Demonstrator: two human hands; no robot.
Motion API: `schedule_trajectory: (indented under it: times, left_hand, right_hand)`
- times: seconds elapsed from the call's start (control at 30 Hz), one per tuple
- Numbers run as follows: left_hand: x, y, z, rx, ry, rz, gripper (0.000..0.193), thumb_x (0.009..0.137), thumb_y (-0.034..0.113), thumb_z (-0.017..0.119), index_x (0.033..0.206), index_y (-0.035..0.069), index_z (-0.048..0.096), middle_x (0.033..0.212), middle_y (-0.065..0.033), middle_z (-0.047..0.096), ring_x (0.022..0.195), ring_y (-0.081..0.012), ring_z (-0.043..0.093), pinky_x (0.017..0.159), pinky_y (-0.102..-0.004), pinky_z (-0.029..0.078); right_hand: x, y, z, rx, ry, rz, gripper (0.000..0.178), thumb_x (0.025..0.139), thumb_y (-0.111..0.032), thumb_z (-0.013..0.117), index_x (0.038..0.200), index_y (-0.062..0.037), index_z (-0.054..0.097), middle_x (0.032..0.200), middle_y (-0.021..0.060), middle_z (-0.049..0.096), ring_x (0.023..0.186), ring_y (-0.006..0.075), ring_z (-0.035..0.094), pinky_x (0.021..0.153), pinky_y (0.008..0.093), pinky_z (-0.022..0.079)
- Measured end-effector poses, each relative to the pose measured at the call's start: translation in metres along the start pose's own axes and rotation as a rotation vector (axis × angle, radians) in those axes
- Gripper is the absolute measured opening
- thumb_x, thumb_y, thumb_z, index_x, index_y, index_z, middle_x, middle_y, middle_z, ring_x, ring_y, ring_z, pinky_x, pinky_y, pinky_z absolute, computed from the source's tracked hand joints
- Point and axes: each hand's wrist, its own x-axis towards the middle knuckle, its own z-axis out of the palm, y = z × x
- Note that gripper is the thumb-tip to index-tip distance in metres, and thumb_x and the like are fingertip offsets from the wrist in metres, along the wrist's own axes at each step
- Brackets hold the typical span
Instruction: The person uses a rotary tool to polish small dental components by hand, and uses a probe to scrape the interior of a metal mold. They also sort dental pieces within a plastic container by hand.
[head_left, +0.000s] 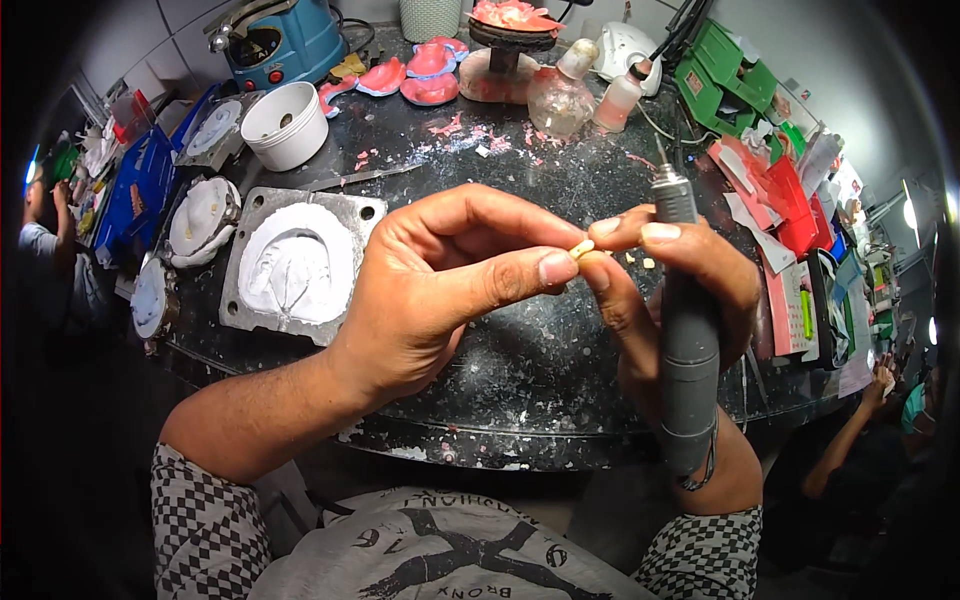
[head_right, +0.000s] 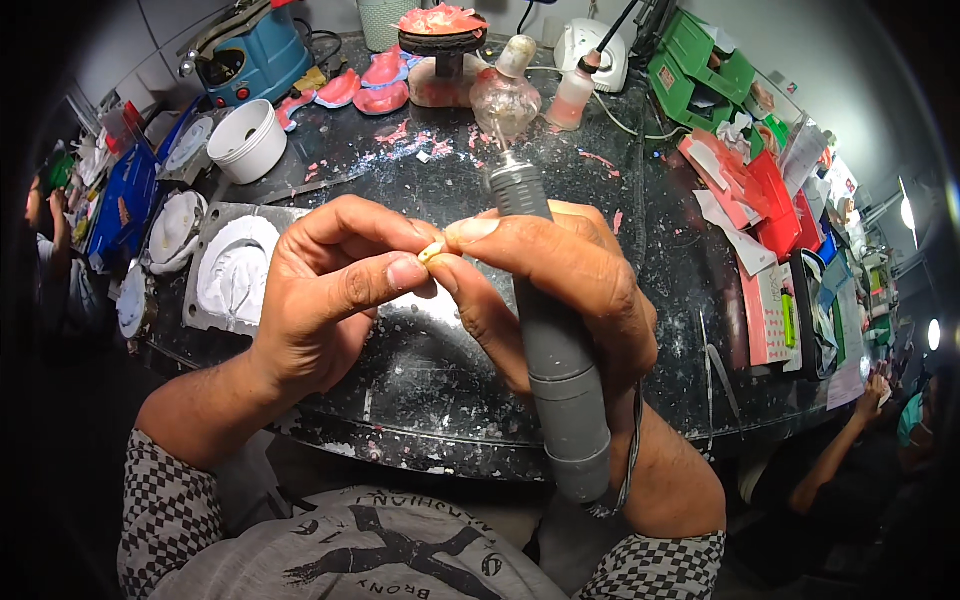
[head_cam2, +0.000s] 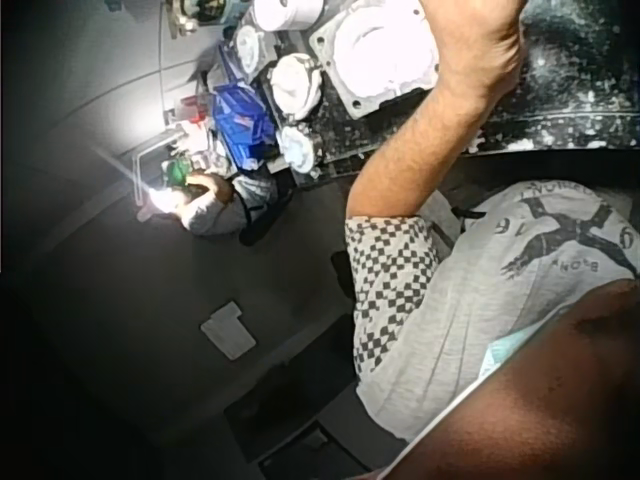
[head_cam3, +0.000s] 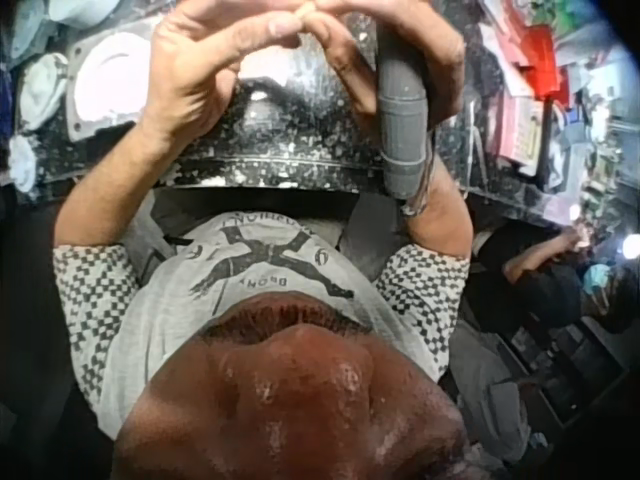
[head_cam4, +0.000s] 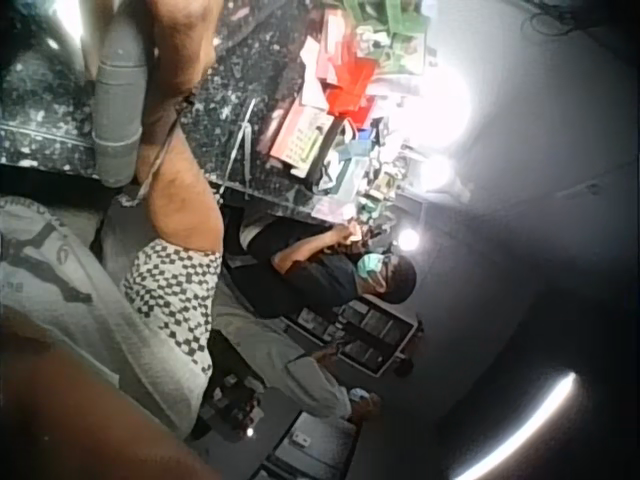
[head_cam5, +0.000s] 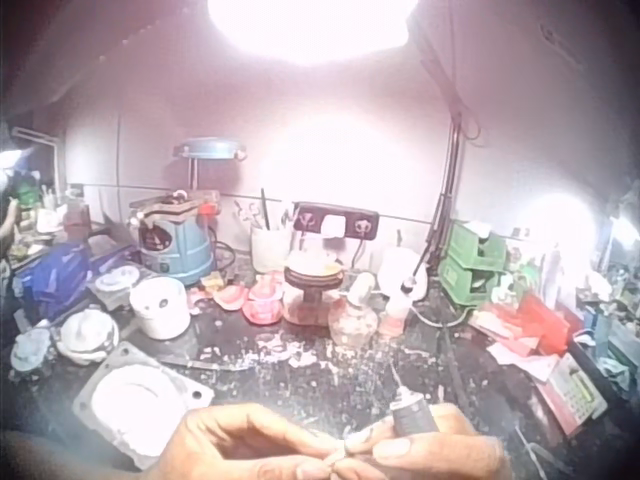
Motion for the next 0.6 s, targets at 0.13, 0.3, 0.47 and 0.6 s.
schedule_trajectory:
  times: [0.13,0.3,0.47,0.6]
  left_hand:
    - [0.003,0.002,-0.001,0.016,-0.022,0.007,0.019,0.085,-0.002,0.071,0.102,0.000,0.064,0.102,-0.0144,0.071,0.097,-0.0204,0.068,0.085,-0.0341,0.056]
    - [0.004,0.010,0.001,-0.087,-0.044,-0.084,0.033,0.089,0.005,0.069,0.121,-0.001,0.062,0.103,-0.0132,0.072,0.096,-0.0193,0.069,0.089,-0.0320,0.054]
    - [0.007,0.011,-0.007,-0.186,-0.056,-0.242,0.032,0.094,0.009,0.066,0.124,0.000,0.063,0.113,-0.0124,0.070,0.104,-0.0175,0.068,0.097,-0.0316,0.052]
    - [0.008,0.007,-0.009,-0.245,-0.055,-0.215,0.032,0.094,0.009,0.066,0.125,0.000,0.063,0.114,-0.0118,0.070,0.104,-0.0170,0.067,0.097,-0.0315,0.052]
  right_hand:
    - [-0.001,0.002,0.000,-0.007,0.054,-0.013,0.048,0.083,0.009,0.071,0.121,-0.0048,0.046,0.094,0.0142,0.063,0.085,0.0216,0.063,0.078,0.0351,0.053]
    - [0.008,-0.013,-0.014,-0.032,-0.031,0.028,0.042,0.082,-0.004,0.075,0.120,-0.0035,0.055,0.100,0.0127,0.065,0.089,0.0245,0.065,0.080,0.0385,0.054]
    - [0.007,-0.017,-0.011,0.063,0.006,0.117,0.044,0.077,-0.002,0.075,0.118,0.0017,0.060,0.103,0.0172,0.066,0.102,0.0323,0.067,0.092,0.0461,0.054]
    - [0.002,-0.008,-0.001,0.230,0.063,0.068,0.038,0.078,0.004,0.070,0.112,0.0080,0.054,0.100,0.0223,0.064,0.099,0.0363,0.069,0.092,0.0443,0.058]
